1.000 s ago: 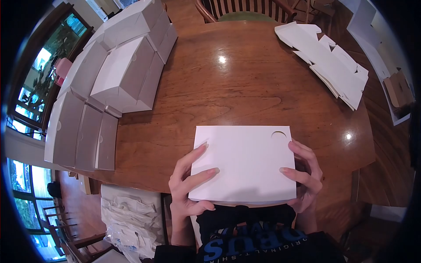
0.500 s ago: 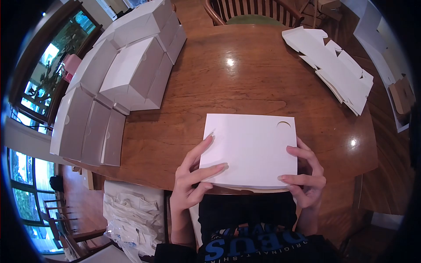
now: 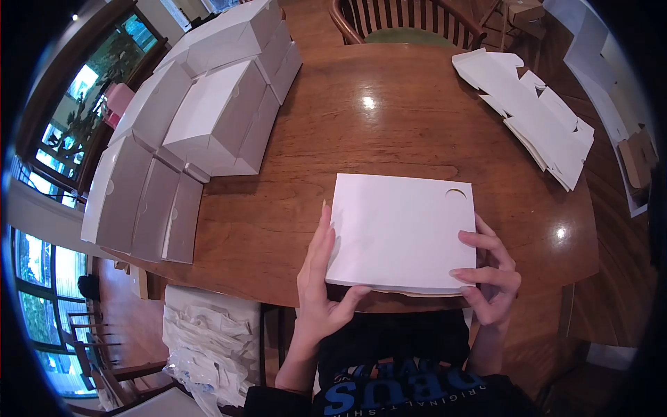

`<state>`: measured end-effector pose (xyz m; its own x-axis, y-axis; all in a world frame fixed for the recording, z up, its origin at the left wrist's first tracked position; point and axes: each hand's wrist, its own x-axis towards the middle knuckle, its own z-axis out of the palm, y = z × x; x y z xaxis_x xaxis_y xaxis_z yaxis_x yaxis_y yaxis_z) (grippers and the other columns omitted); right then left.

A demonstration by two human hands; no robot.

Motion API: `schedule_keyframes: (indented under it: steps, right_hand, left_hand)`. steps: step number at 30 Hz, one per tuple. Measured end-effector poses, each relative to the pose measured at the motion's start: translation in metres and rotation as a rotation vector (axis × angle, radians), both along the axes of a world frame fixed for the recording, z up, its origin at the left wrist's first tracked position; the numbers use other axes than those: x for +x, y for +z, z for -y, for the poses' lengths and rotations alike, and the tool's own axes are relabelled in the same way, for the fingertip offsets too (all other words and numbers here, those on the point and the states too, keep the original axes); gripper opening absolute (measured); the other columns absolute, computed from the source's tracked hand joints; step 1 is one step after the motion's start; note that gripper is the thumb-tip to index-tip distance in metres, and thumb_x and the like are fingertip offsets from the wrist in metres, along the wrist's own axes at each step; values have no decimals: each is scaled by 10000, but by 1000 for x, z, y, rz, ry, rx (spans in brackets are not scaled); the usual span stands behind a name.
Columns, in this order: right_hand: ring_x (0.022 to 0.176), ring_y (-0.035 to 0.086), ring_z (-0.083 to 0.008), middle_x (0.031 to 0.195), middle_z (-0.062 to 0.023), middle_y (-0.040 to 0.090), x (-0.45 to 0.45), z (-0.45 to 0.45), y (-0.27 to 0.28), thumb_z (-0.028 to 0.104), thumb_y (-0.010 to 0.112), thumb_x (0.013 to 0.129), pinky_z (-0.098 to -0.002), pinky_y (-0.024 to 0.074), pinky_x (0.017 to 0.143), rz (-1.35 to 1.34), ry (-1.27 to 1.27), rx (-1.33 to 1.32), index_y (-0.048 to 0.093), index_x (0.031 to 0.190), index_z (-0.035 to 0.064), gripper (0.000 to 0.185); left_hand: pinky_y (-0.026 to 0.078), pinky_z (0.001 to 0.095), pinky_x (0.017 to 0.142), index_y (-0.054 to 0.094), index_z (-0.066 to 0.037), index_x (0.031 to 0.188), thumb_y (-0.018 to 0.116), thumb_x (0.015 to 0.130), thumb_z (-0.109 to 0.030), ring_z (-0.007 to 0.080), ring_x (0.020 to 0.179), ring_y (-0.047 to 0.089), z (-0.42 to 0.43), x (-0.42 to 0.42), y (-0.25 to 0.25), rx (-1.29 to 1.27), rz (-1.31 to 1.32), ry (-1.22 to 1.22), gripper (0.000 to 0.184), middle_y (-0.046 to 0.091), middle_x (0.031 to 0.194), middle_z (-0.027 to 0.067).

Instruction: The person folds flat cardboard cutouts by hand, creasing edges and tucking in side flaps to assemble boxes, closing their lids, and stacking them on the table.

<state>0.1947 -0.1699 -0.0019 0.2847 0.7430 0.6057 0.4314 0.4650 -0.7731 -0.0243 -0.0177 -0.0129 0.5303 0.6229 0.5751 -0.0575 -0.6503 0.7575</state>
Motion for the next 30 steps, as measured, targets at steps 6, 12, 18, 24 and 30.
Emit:
schedule_keyframes:
  steps: [6,12,18,24,30]
  right_hand:
    - [1329,380,-524,1206,-197,611,-2,-3,-2,26,641,696,-564,466,1010,-33,15,35,770,904,78,251]
    - [1333,377,-522,1200,-207,609,-2,-3,0,-1,631,697,-549,496,985,-10,20,46,762,899,66,250]
    - [1335,376,-518,1195,-210,610,-2,-2,1,-17,631,696,-540,514,970,-38,30,41,759,892,66,249]
    - [1336,375,-513,1192,-206,614,-3,-1,0,-15,628,694,-541,516,969,-69,20,43,758,892,67,250]
    - [1320,391,-510,1184,-177,622,-6,-4,0,-28,640,665,-528,530,957,-1,28,44,762,905,77,290]
  left_hand:
    - [188,566,1149,408,-59,1447,724,827,-277,472,1441,208,3,-1,3,44,-42,39,729,299,1531,275]
    - [98,580,1160,280,-68,1458,671,850,-226,487,1456,116,15,10,-7,-36,60,38,740,195,1554,306]
    - [16,583,1163,136,-37,1472,617,827,-144,486,1463,56,18,6,-4,-39,90,-54,811,92,1554,346]
    - [84,543,1166,100,-71,1494,579,811,-277,432,1474,100,15,2,-7,-90,83,-136,859,91,1560,341]
    - [37,576,1172,235,38,1410,572,808,-272,479,1442,162,26,14,-9,-135,180,44,756,243,1488,368]
